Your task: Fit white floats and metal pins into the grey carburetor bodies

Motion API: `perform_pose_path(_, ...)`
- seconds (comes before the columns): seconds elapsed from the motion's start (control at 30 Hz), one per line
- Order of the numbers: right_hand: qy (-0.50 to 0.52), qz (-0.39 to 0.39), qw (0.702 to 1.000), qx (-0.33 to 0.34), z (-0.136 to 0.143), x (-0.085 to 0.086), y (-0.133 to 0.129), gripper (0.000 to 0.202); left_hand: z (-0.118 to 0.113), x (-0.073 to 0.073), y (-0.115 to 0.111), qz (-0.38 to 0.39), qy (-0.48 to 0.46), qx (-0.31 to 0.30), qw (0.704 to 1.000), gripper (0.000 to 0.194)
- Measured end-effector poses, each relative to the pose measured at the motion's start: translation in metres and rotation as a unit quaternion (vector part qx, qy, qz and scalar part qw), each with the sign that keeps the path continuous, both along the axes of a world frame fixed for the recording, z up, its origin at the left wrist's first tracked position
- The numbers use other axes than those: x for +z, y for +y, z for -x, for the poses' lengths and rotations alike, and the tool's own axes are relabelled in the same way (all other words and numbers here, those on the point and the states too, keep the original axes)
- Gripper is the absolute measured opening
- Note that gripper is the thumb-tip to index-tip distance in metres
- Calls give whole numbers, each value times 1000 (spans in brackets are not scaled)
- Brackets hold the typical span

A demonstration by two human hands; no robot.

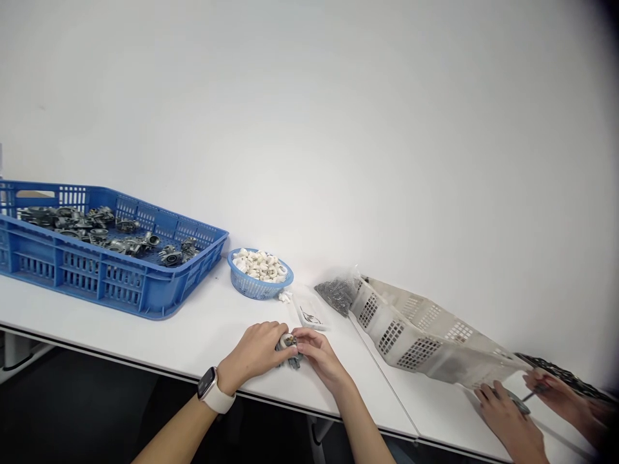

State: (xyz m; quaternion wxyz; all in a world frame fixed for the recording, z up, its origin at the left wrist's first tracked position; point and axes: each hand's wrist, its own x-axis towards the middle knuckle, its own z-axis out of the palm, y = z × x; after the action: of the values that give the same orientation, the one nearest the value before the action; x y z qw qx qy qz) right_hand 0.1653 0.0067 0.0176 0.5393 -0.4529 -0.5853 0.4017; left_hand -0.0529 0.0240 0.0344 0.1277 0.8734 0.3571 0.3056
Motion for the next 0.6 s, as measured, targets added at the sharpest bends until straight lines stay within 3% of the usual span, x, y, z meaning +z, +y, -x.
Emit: perform_pose_path(0.6,-16,23,1000,5,2,4,-5,29,0,1,-2,5,4,6,1000,27)
